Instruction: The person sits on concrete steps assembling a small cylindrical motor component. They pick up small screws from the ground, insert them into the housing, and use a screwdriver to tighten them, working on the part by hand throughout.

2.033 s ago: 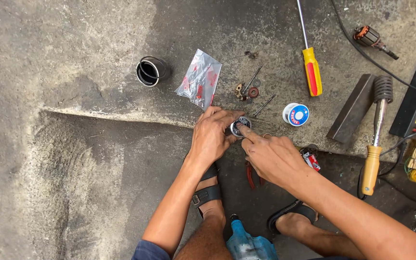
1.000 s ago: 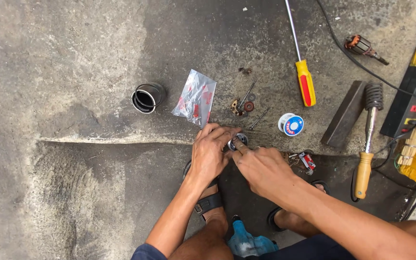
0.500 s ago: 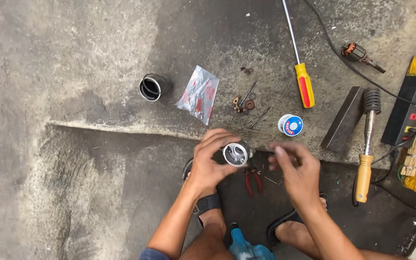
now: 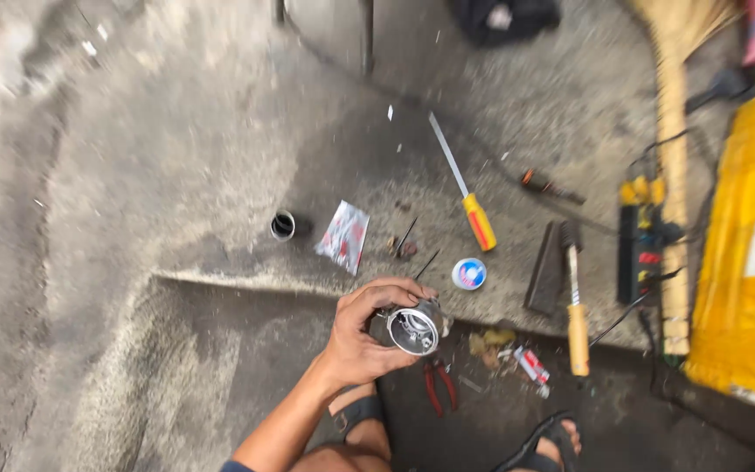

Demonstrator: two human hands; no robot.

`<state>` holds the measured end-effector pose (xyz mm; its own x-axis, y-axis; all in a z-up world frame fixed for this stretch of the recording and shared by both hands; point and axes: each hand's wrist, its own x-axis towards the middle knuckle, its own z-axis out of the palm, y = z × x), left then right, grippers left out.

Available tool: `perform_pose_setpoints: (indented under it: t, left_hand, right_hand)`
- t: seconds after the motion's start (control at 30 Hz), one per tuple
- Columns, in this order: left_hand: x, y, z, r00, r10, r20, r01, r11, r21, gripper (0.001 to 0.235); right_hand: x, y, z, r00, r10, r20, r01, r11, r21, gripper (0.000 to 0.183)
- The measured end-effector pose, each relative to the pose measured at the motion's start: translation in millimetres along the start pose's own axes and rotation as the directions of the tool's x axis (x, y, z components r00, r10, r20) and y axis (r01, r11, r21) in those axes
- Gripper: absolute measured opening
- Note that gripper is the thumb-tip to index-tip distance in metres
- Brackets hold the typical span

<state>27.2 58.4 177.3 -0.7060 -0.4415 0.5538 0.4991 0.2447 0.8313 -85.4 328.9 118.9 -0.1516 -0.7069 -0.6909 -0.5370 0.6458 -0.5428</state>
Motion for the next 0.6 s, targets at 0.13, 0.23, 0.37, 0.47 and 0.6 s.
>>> perform_pose_setpoints:
  t: [0.13, 0.23, 0.37, 0.47, 0.6]
  left_hand:
    - [39, 73, 17, 0.975, 0.01, 0.221, -0.034, 0.994, 0.104, 0.055]
    - [59, 124, 37, 0.949, 0.023, 0.315, -0.085, 0.979, 0.185, 0.058]
    - [74, 190, 68, 0.923, 0.075, 0.378, -0.206, 0.925, 0.318, 0.055]
    - [74, 216, 92, 0.907, 0.088, 0.412, -0.271, 0.87, 0.411, 0.061]
    - [68, 226, 118, 0.876, 0.132, 0.465, -0.429, 0.656, 0.621, 0.073]
  right_hand:
    - [-44, -27, -29, 0.85, -0.127, -0.511, 0.294, 0.92, 0.261, 0.022]
    - [-86, -37, -45, 0.612, -0.114, -0.783, 0.559, 0.762, 0.326, 0.021]
    - [-151, -71, -113, 0.511, -0.159, -0.845, 0.744, 0.574, 0.342, 0.02]
    - [-187, -97, -132, 0.616, -0.255, -0.745, 0.734, 0.529, 0.426, 0.057]
    - [-199, -106, -139, 0.555, -0.419, -0.718, 0.795, 0.52, 0.311, 0.057]
